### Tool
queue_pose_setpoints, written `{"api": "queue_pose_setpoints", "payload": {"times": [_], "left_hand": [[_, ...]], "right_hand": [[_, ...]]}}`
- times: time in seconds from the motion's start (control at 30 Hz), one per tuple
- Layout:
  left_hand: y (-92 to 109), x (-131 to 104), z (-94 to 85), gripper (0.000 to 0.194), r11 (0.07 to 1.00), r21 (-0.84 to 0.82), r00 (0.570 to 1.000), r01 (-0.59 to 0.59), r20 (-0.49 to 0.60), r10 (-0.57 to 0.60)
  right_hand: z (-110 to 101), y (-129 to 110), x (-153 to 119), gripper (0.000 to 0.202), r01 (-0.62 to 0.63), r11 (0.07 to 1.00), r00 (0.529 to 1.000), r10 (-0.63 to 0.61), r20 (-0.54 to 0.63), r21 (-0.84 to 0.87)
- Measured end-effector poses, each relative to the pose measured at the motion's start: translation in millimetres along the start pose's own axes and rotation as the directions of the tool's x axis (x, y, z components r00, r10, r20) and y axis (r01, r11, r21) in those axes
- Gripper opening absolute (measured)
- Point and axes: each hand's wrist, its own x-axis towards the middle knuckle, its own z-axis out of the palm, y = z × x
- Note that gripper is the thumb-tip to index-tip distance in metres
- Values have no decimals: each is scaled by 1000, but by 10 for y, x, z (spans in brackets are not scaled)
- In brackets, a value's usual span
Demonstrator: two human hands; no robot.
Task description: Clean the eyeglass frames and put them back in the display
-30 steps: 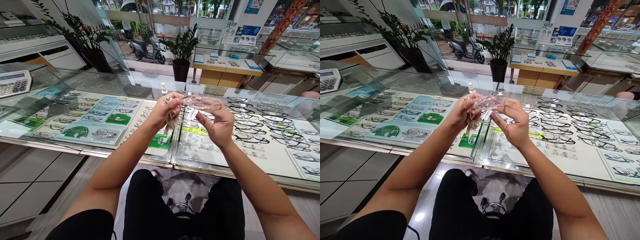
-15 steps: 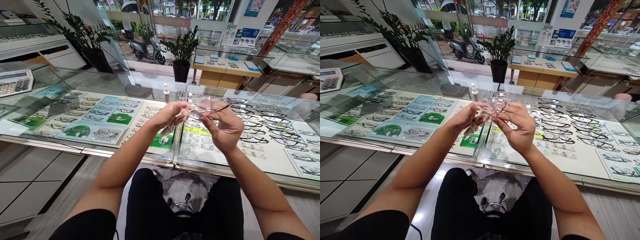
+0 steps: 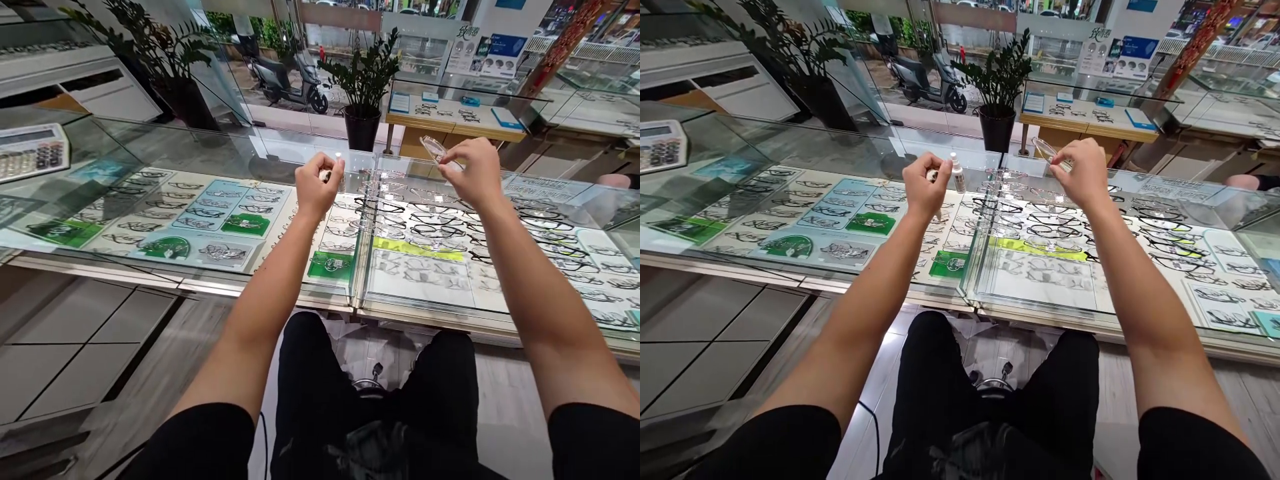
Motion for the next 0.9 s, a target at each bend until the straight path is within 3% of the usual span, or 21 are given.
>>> {"api": "queue_pose_setpoints", "payload": {"times": [0.07, 0.17, 0.23, 0.37, 0.53, 0.77, 0.9], "left_hand": [[-84, 2, -15, 48, 999, 43, 1000, 2, -13, -2], [-224, 28, -53, 42, 994, 102, 999, 40, -38, -37], [-297, 50, -87, 37, 989, 137, 998, 60, -39, -55], [-384, 81, -133, 29, 981, 176, 997, 76, 6, -79], [-466, 97, -139, 37, 966, 232, 993, 114, -10, -115], [-560, 98, -146, 43, 950, 273, 988, 152, -41, -146], [-622, 96, -158, 44, 938, 300, 985, 173, -49, -166]], "right_hand": [[105, 231, 186, 30, -19, 980, 986, 52, 160, -200], [283, 480, 333, 20, 9, 918, 927, 141, 346, -397], [403, 597, 374, 14, 27, 893, 896, 177, 407, -449], [638, 790, 449, 20, 36, 910, 886, 162, 434, -413], [806, 907, 535, 31, -34, 935, 897, 185, 401, -354], [735, 807, 479, 11, 40, 901, 839, 205, 505, -432], [641, 708, 446, 7, 43, 872, 835, 236, 497, -488]]}}
